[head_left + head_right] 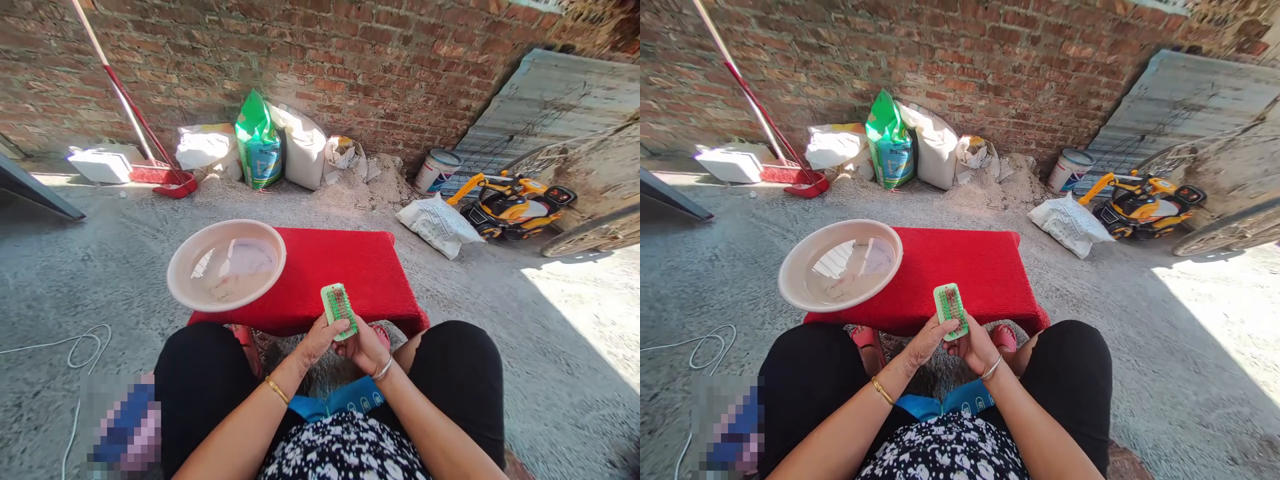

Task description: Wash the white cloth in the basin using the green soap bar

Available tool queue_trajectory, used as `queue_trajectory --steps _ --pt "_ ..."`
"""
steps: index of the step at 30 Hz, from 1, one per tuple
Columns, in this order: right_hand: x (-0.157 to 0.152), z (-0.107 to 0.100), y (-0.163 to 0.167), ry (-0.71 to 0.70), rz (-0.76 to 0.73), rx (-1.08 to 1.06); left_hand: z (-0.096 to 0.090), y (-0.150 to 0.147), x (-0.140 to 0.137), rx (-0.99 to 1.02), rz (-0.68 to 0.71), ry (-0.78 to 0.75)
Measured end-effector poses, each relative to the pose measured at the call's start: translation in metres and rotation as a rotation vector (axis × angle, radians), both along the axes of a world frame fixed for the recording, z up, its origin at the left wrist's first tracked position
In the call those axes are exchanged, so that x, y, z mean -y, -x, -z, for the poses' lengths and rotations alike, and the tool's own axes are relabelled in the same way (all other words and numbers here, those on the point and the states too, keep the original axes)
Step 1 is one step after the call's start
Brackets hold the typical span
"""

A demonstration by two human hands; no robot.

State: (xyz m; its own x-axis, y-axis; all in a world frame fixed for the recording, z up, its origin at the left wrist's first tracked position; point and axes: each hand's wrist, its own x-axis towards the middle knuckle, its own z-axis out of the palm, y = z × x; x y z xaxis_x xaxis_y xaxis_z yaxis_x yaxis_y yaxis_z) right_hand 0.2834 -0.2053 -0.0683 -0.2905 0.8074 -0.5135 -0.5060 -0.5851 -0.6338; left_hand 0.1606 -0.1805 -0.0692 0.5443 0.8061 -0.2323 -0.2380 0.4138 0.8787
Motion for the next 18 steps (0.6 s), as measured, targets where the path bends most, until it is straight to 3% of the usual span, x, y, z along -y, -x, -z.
queue_trajectory --steps 3,6,9,12,15,18 --pt "-0.004 -0.002 0.007 -0.006 -0.101 0.135 -0.007 0.006 -0.005 0.018 -0.125 0.044" --pt "-0.015 -0.014 -0.003 -0.147 -0.291 0.414 -0.012 0.016 -0.011 0.075 -0.201 0.023" --pt "-0.035 -0.031 -0.031 -0.412 -0.429 0.775 -0.011 0.028 -0.016 0.092 -0.267 0.045" --pt "-0.055 -0.040 -0.064 -0.691 -0.468 1.393 -0.007 0.037 -0.019 0.053 -0.296 0.143" --pt "-0.067 -0.033 -0.083 -0.805 -0.517 1.806 -0.009 0.041 -0.024 0.045 -0.235 0.244" --pt "-0.070 -0.017 -0.087 -0.852 -0.544 1.856 -0.017 0.039 -0.039 0.017 -0.240 0.300"
